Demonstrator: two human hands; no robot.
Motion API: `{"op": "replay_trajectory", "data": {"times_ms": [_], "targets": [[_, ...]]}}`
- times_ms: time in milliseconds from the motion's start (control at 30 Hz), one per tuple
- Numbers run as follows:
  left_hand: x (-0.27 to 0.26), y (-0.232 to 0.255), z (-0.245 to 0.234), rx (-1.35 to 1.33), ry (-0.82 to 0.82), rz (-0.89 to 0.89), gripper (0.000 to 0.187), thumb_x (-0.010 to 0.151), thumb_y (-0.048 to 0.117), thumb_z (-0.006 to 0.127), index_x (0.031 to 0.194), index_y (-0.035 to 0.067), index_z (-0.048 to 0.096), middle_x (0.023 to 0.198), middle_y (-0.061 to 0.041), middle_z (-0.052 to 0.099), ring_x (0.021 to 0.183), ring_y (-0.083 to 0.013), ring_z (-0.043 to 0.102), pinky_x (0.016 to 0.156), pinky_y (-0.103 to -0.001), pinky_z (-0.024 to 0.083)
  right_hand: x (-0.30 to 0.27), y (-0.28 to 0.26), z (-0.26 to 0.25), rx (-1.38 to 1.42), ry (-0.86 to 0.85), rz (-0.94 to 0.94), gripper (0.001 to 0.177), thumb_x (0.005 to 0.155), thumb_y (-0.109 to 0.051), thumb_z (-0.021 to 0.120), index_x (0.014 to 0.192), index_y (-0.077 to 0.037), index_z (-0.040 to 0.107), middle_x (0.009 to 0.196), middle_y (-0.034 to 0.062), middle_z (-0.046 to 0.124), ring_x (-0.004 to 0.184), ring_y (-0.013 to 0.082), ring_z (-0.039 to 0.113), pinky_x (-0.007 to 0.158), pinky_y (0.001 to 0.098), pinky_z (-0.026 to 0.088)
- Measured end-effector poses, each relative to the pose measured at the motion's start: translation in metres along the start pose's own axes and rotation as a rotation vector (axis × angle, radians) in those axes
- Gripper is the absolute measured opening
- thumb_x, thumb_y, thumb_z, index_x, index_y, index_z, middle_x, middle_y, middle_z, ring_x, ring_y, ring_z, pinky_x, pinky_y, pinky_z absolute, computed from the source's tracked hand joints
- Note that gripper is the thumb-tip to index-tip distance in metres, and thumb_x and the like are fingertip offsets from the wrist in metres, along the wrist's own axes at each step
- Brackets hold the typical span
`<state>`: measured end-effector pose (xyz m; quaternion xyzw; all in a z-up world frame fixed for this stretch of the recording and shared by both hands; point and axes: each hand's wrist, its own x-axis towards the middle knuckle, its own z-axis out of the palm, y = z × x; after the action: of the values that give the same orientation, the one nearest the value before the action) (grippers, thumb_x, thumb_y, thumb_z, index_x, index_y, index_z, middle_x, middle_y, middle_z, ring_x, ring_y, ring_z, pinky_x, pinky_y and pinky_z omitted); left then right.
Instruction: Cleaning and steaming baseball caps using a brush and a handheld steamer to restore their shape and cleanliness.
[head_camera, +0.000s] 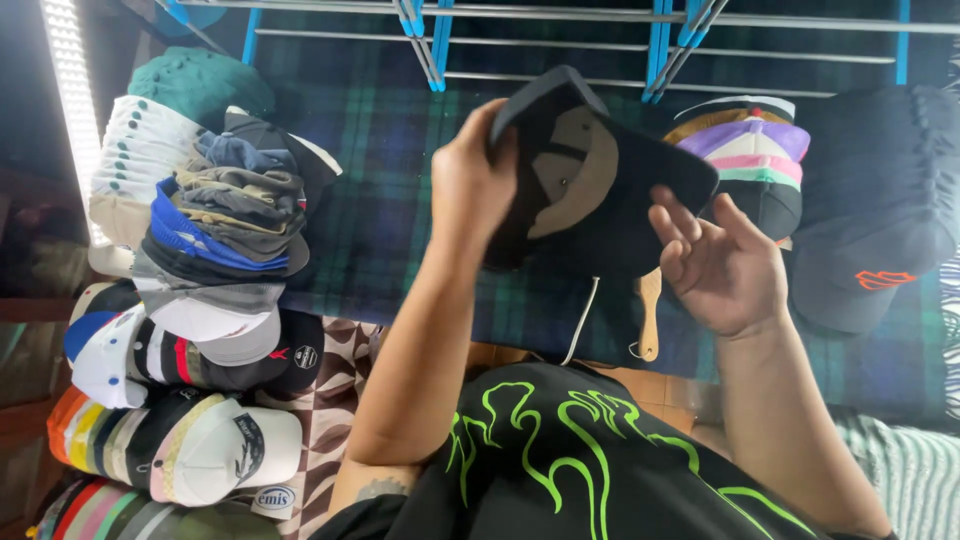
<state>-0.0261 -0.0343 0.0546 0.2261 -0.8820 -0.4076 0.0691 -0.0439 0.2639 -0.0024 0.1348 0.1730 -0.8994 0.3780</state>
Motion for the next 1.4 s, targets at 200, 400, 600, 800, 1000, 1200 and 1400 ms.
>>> {"op": "replay_trajectory", "data": {"times_ms": [200,400,600,800,1000,1200,1400], "targets": [[0.048,-0.011,-0.018,0.050,-0.014,0.093,0.033,0.092,0.028,0.054,0.115,0.018,0.075,0.107,-0.004,0.079,0.103,-0.0261,0.073,0.088,-0.036,0.056,0.002,-0.022,0.017,-0.126,0.193,-0.097,0.048,0.092,-0.001,0.052,0.139,0.007,0.053,0.151,0.0093,0.063,0.124,0.0275,0.069,0.067,0.0206,0.062],[0.028,0.032,-0.047,-0.073,-0.088,-0.128,0.041,0.091,0.033,0.047,0.117,0.022,0.076,0.098,0.005,0.075,0.082,-0.0088,0.067,0.067,-0.025,0.051,0.015,-0.028,-0.001,-0.135,0.060,0.004,0.046,0.096,-0.010,0.051,0.138,0.006,0.055,0.145,0.0089,0.066,0.131,0.0356,0.061,0.069,0.0255,0.059],[0.027,0.030,-0.049,-0.076,-0.079,-0.014,0.035,0.093,0.030,0.050,0.115,0.022,0.076,0.089,0.006,0.073,0.076,-0.0093,0.064,0.060,-0.024,0.047,0.070,0.024,-0.074,-0.092,-0.074,0.346,0.047,0.104,-0.032,0.054,0.134,0.002,0.058,0.130,0.0204,0.068,0.109,0.0320,0.069,0.082,0.0389,0.059],[-0.014,0.035,-0.088,-0.075,-0.222,0.937,0.059,0.085,-0.011,0.051,0.138,0.014,0.059,0.139,-0.012,0.067,0.128,-0.0345,0.070,0.111,-0.042,0.054,0.091,0.046,-0.068,0.006,-0.250,0.502,0.089,0.098,-0.065,0.048,0.152,0.006,0.041,0.141,0.0263,0.059,0.112,0.0373,0.069,0.080,0.0459,0.063],[-0.027,-0.015,-0.096,-0.104,-0.131,1.063,0.031,0.111,0.004,0.066,0.135,0.023,0.064,0.153,-0.010,0.052,0.148,-0.0397,0.049,0.130,-0.057,0.046,0.093,0.008,-0.077,-0.073,-0.174,0.136,0.040,0.100,-0.022,0.062,0.137,-0.007,0.064,0.115,0.0154,0.076,0.095,0.0325,0.076,0.064,0.0458,0.061],[-0.015,-0.076,-0.085,-0.734,-0.229,0.492,0.044,0.102,-0.001,0.045,0.145,0.007,0.052,0.158,-0.012,0.047,0.147,-0.0272,0.049,0.124,-0.048,0.039,0.066,0.033,0.053,-0.520,0.167,-0.481,0.065,0.093,-0.004,0.055,0.157,-0.007,0.047,0.131,0.0128,0.070,0.109,0.0276,0.073,0.087,0.0361,0.063],[0.024,-0.119,-0.047,-0.913,-0.586,0.526,0.051,0.091,0.011,0.076,0.137,-0.006,0.062,0.139,-0.023,0.063,0.128,-0.0278,0.058,0.108,-0.052,0.047,0.108,0.056,0.030,-1.212,-0.039,-0.772,0.071,0.096,0.011,0.056,0.162,-0.001,0.032,0.129,0.0254,0.064,0.110,0.0290,0.067,0.086,0.0422,0.061]]}}
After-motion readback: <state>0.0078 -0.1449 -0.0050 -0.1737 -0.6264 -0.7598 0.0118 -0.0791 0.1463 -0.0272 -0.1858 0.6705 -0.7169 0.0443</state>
